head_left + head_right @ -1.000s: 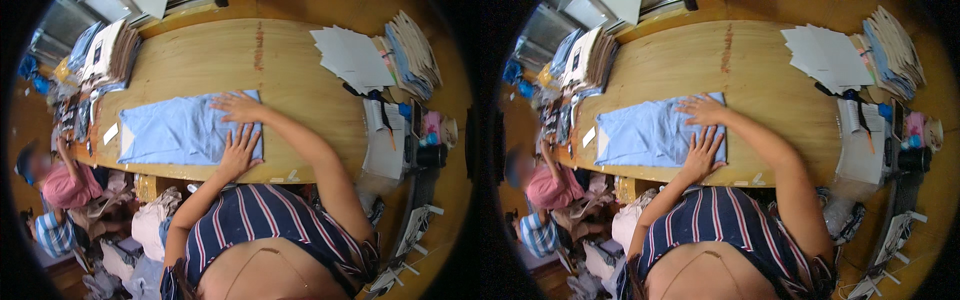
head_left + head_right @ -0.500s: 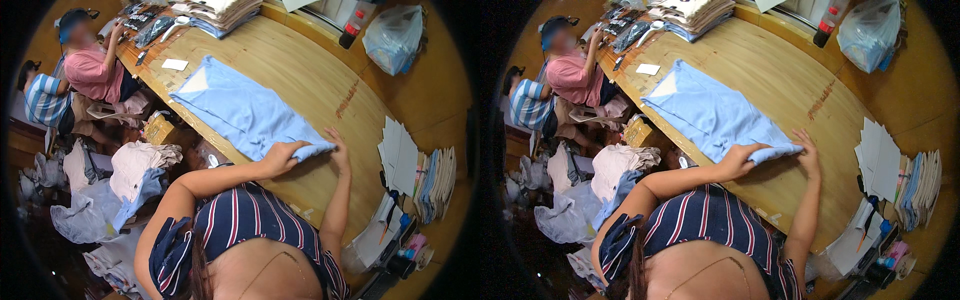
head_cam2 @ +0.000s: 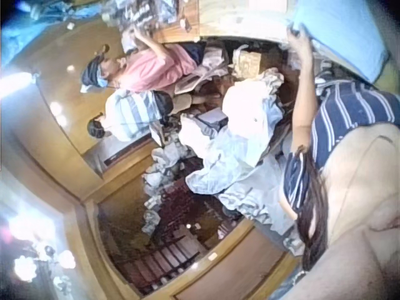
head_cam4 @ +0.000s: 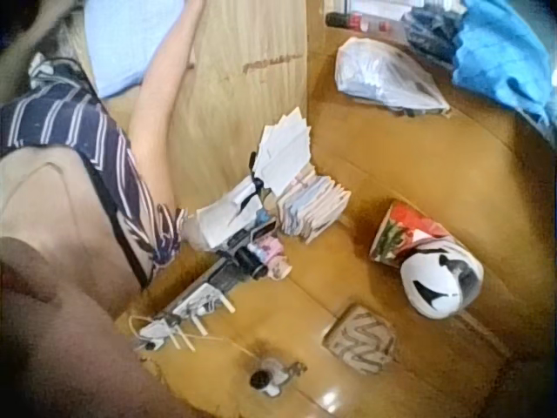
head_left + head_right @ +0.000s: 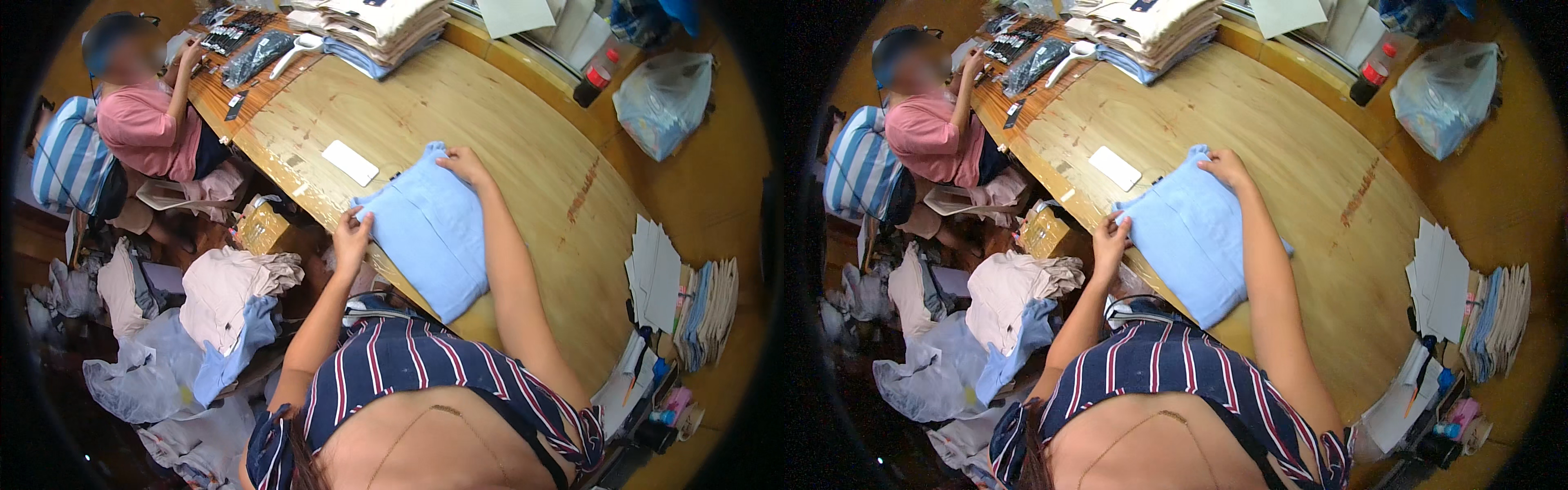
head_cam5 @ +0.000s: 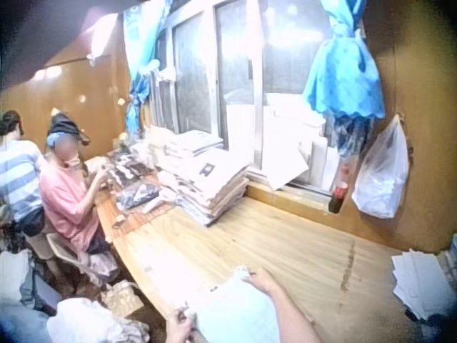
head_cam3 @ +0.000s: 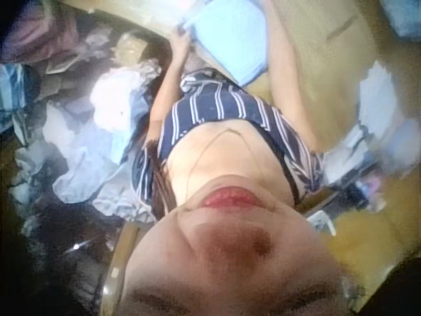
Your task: The person folds a light blue shirt and a beige shirt on a wooden table. They smooth the fabric, fold the sleeves and body, and place a cardboard insert inside the folded beige shirt before stacking it.
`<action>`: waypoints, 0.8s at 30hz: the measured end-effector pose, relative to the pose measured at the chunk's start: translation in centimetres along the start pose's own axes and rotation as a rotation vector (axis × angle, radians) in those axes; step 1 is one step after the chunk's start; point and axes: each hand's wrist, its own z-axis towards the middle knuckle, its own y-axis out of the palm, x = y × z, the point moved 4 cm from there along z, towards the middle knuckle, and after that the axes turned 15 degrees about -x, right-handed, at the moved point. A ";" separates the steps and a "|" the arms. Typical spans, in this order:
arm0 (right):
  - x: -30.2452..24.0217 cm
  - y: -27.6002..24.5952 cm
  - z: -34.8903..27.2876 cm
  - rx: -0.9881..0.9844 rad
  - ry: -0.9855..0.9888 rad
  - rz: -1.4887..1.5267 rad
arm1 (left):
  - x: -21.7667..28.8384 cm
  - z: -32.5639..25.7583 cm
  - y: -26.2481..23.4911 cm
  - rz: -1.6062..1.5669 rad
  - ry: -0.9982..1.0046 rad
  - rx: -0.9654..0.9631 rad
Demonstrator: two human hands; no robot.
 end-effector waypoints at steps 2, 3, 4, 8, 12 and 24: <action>0.3 -1.3 0.7 0.081 -0.018 -0.005 | 1.2 1.4 0.1 0.436 0.139 -0.004; 1.0 -0.9 0.3 0.110 -0.006 0.006 | 2.0 1.4 0.4 0.517 0.128 -0.024; 1.3 -1.2 0.1 0.149 0.016 -0.028 | 3.3 1.9 0.9 0.595 0.138 -0.046; 0.2 -1.5 -1.5 0.357 0.139 -0.174 | 3.8 4.6 1.7 0.734 0.225 -0.019; -2.3 -0.9 -2.6 0.480 0.265 -0.379 | 3.9 6.6 2.0 0.848 0.226 -0.136; -0.2 -3.2 -21.1 0.711 0.132 0.131 | 9.8 1.8 5.3 1.203 0.454 -0.192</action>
